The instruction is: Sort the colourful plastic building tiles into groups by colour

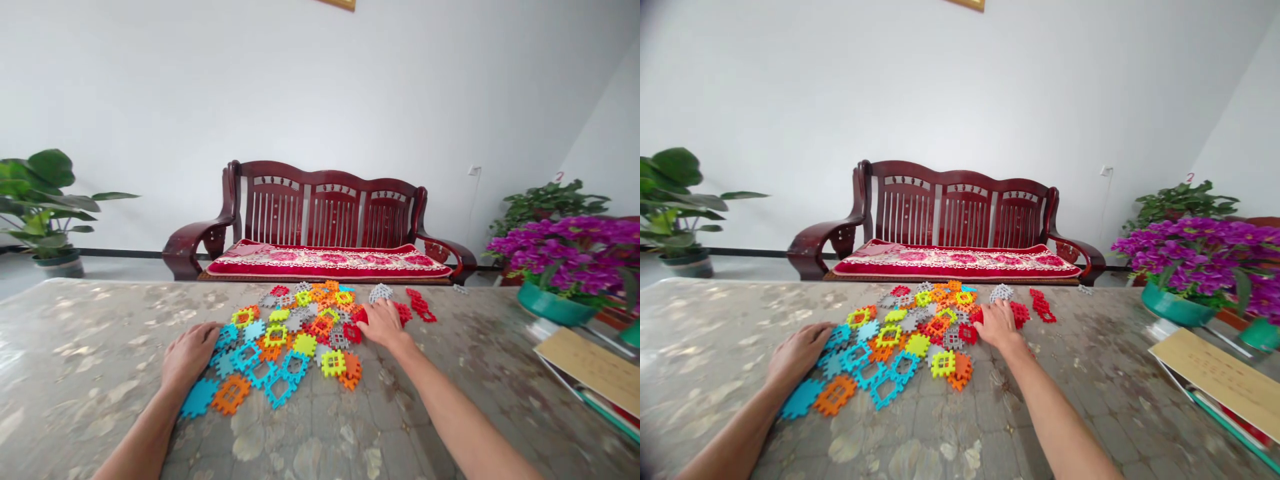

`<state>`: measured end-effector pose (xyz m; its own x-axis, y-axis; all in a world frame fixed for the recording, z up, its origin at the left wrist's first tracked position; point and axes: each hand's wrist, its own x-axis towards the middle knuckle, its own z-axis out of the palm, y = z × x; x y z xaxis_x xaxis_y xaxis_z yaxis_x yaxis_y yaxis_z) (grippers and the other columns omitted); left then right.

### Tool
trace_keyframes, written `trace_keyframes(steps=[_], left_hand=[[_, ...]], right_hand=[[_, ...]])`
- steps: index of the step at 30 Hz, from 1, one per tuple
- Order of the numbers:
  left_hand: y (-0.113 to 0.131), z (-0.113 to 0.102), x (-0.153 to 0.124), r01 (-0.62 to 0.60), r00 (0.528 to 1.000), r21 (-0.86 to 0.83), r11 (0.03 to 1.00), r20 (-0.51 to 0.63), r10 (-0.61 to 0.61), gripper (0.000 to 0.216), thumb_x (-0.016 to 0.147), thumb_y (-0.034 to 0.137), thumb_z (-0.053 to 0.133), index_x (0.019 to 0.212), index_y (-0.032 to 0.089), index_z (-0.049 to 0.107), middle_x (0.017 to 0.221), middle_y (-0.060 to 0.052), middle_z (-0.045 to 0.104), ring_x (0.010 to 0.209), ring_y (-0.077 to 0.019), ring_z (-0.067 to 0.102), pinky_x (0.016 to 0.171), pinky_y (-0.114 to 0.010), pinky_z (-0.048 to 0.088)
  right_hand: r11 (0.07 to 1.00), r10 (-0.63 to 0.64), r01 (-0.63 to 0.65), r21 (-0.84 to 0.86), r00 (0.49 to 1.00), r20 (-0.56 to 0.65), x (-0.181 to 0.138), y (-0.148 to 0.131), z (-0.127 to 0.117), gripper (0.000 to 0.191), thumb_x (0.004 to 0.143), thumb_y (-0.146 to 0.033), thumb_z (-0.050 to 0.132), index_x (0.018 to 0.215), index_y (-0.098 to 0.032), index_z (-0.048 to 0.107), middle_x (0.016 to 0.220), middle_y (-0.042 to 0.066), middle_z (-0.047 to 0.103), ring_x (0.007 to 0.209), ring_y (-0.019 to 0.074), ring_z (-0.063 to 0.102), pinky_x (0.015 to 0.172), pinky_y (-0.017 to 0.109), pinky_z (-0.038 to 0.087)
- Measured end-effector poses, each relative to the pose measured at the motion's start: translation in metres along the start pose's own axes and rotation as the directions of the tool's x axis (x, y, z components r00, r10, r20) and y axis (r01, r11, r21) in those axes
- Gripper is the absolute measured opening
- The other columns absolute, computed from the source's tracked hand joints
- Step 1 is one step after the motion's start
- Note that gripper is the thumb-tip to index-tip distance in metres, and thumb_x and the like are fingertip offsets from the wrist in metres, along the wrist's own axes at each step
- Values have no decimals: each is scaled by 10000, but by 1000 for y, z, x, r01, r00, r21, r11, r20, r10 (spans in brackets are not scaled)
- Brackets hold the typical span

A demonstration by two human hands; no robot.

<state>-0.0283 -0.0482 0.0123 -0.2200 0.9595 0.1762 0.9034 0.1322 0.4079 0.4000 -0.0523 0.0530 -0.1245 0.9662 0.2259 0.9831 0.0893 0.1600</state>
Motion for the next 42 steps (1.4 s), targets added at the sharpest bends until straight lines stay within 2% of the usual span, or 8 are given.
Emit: trace_keyframes(steps=[5, 10, 14, 17, 26, 32, 37, 42], left_hand=[[-1, 0, 1, 3, 1000, -17, 1000, 2, -3, 473, 909, 434, 322, 1120, 273, 714, 1294, -74, 660, 1185, -316, 579, 1021, -483, 400], [-1, 2, 2, 0, 1000, 4, 1000, 4, 0, 462, 900, 435, 339, 1109, 285, 723, 1280, -71, 668, 1166, -324, 586, 1013, -496, 397], [0, 2, 2, 3, 1000, 15, 1000, -2, -3, 446, 889, 433, 357, 1098, 299, 727, 1278, -59, 671, 1156, -318, 590, 1001, -485, 402], [2, 1, 0, 5, 1000, 16, 1000, -5, -5, 446, 892, 427, 349, 1098, 298, 723, 1282, -60, 668, 1169, -309, 583, 1002, -468, 396], [16, -8, -8, -6, 1000, 34, 999, 8, 6, 471, 904, 388, 300, 1098, 280, 715, 1265, -88, 657, 1179, -309, 563, 989, -465, 381], [18, -9, -9, -1, 1000, 46, 999, 12, 1, 463, 902, 389, 311, 1114, 279, 708, 1262, -85, 651, 1186, -297, 554, 1000, -447, 365], [20, -10, -9, 8, 1000, 42, 999, 11, -8, 454, 903, 397, 318, 1110, 275, 704, 1256, -86, 653, 1178, -294, 554, 1007, -450, 356], [20, -10, -10, -2, 1000, 33, 999, 20, 1, 445, 893, 422, 342, 1111, 269, 699, 1260, -89, 648, 1191, -300, 544, 1015, -456, 353]], right_hand=[[996, 38, -39, 75, 999, 18, -1, -4, 7, 369, 863, -440, 570, 1139, -203, 632, 1113, 122, 701, 1098, 294, 532, 913, 414, 326], [990, 78, -85, 113, 995, 67, 0, -1, 10, 496, 826, -500, 605, 1235, -220, 587, 1153, 123, 689, 1133, 293, 526, 934, 416, 320], [992, 87, -95, 85, 991, 99, 1, -4, 8, 443, 821, -502, 611, 1145, -199, 622, 1060, 135, 714, 1107, 310, 545, 950, 443, 308], [995, 83, -89, 51, 991, 108, 1, -10, 4, 412, 831, -479, 599, 1125, -192, 633, 1079, 136, 712, 1105, 308, 553, 955, 441, 322], [997, 39, -51, 55, 980, 197, 9, -18, -4, 412, 820, -323, 603, 1208, -186, 625, 1169, 135, 685, 1097, 268, 599, 889, 349, 426], [997, -38, 21, 72, 969, 246, 18, -18, -2, 404, 719, -164, 633, 1121, -190, 668, 1120, 122, 690, 1063, 266, 608, 848, 326, 447], [990, -126, 106, 95, 964, 234, 18, -18, -1, 447, 676, -69, 631, 1102, -196, 676, 1130, 114, 681, 1079, 255, 585, 871, 308, 430], [983, -148, 124, 136, 972, 181, 5, -6, -1, 620, 688, 24, 513, 1258, -203, 600, 1249, 94, 637, 1152, 230, 555, 945, 306, 402]])
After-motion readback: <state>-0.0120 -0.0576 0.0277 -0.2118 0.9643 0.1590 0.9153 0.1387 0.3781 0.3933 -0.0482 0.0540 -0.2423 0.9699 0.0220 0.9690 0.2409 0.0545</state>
